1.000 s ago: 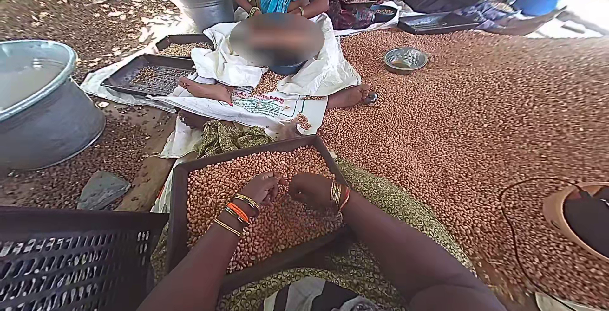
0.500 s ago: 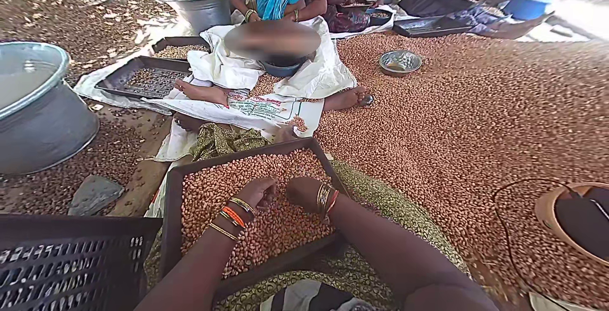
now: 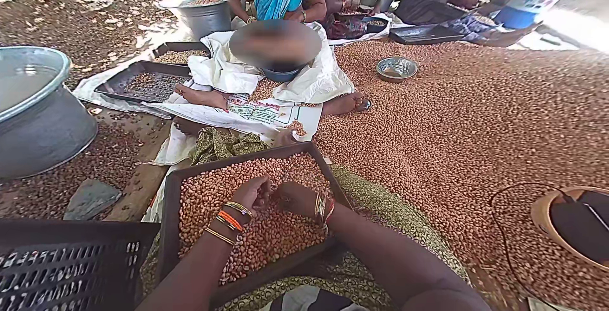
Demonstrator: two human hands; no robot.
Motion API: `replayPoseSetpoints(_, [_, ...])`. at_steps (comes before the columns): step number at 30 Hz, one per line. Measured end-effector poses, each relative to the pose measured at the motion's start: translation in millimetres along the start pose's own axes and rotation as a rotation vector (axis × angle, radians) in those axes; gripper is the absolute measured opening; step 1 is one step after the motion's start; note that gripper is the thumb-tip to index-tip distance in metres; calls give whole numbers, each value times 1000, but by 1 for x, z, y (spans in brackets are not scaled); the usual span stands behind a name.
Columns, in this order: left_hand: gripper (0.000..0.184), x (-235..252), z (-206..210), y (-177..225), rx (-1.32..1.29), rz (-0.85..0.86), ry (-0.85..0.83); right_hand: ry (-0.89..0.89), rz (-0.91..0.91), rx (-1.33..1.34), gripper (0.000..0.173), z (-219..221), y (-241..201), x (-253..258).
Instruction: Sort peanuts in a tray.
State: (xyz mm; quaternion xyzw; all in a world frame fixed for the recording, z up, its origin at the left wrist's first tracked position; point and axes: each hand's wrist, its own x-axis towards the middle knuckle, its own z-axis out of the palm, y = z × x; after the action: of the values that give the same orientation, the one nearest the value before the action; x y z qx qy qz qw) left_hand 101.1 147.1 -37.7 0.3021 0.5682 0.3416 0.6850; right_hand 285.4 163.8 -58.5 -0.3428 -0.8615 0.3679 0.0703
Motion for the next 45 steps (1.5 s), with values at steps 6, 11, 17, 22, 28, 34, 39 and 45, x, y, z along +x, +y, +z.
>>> replayPoseSetpoints(6, [43, 4, -3, -2, 60, 85, 9, -424, -383, -137, 25, 17, -10, -12])
replayPoseSetpoints(11, [31, 4, -4, -4, 129, 85, -82, -631, -70, -185, 20, -32, 5, -31])
replayPoseSetpoints(17, [26, 5, 0, -4, 183, 59, -103, -285, 123, -254, 20, -43, 14, -15])
replayPoseSetpoints(22, [26, 4, -1, -6, 135, 63, -78, -144, 459, -311, 30, -25, 13, 0])
replayPoseSetpoints(28, [26, 2, -2, -3, 146, 79, -55, -108, 130, -224, 23, -10, 12, 4])
replayPoseSetpoints(34, [26, 3, -3, -2, 183, 86, -48, -200, 168, -342, 22, 1, 4, 12])
replayPoseSetpoints(39, [26, 5, -4, -3, 204, 79, -30, -223, 224, -418, 23, 3, -5, 11])
replayPoseSetpoints(45, [26, 5, -2, -3, 185, 62, -26, -213, 280, -319, 26, 5, 1, 10])
